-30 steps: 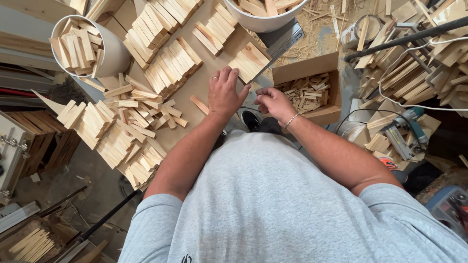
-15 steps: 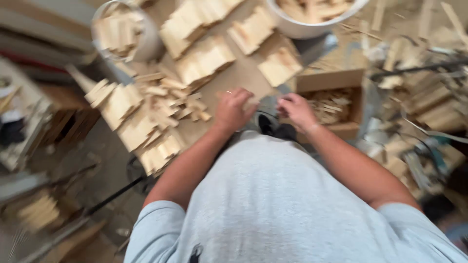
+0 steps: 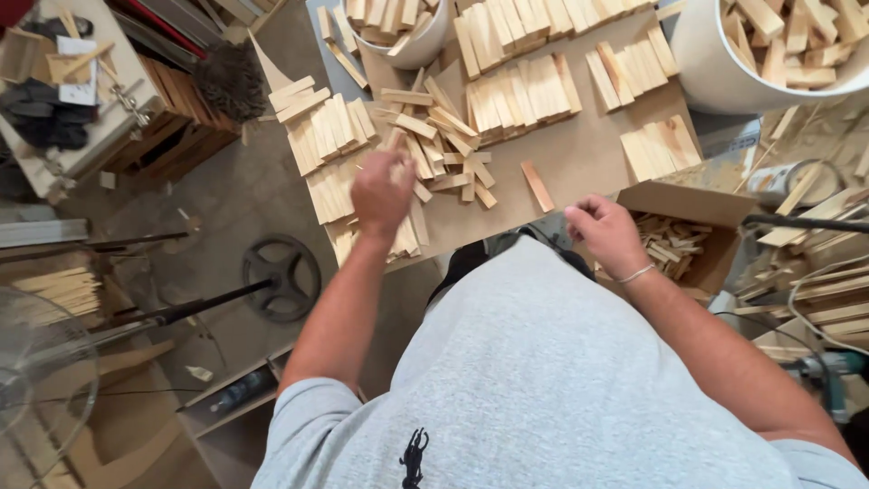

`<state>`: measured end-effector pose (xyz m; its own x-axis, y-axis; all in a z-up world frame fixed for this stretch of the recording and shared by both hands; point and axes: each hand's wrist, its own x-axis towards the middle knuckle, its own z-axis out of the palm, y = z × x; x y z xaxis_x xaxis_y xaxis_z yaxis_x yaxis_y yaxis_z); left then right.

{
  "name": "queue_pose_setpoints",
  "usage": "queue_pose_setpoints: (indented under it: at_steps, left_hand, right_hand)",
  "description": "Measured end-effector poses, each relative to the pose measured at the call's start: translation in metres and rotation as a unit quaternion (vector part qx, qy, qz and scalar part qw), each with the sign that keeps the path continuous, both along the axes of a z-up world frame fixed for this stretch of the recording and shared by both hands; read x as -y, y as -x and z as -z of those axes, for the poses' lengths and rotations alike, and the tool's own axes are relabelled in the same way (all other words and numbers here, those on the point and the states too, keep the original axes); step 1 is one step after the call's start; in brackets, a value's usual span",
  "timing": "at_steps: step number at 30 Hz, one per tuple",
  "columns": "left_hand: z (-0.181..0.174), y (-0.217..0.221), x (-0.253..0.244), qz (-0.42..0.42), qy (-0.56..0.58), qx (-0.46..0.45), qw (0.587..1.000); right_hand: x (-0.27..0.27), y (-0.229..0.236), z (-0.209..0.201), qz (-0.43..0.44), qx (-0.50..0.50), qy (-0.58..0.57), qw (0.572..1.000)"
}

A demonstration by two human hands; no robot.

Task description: The person sorts small wooden pieces on a workbench, picking them up from a cardboard box and arranging them into neat stacks. The person repeatedly transfers pieces between the box and the table, organizing them into piles.

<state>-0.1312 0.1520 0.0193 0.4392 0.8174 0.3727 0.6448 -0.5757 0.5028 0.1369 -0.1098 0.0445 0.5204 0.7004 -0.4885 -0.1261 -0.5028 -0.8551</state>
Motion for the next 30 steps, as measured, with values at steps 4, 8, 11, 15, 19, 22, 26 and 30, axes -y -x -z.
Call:
queue_pose_setpoints:
  at_steps: [4, 8, 11, 15, 19, 22, 26, 30]
  left_hand:
    - [-0.001, 0.015, -0.048, -0.039, 0.036, -0.064, 0.996]
    - [0.028, 0.008, -0.06, -0.004, 0.018, -0.094, 0.995]
    - [0.025, 0.003, -0.059, -0.005, 0.046, -0.078, 0.996]
    - [-0.024, 0.015, -0.049, -0.027, 0.114, 0.044, 0.992]
    - [-0.048, 0.046, -0.039, -0.047, 0.284, 0.231, 0.929]
    - [-0.022, 0.074, -0.041, 0.03, 0.402, 0.443, 0.801]
    - [-0.014, 0.095, -0.035, 0.088, 0.47, 0.555, 0.681]
    - [-0.013, 0.101, -0.029, 0.107, 0.49, 0.583, 0.64]
  right_hand:
    - [-0.058, 0.04, -0.052, -0.111, 0.112, 0.029, 0.987]
    - [-0.129, 0.075, -0.053, -0.27, 0.339, -0.039, 0.9]
    - [-0.178, 0.093, -0.035, -0.311, 0.48, -0.13, 0.81]
    - [-0.223, 0.105, -0.01, -0.351, 0.574, -0.12, 0.73]
    - [-0.241, 0.1, 0.024, -0.361, 0.63, -0.119, 0.678]
    - [-0.248, 0.099, 0.033, -0.375, 0.661, -0.125, 0.638]
    - [-0.254, 0.1, 0.034, -0.385, 0.675, -0.139, 0.614]
    - [-0.255, 0.107, 0.001, -0.384, 0.519, -0.111, 0.755]
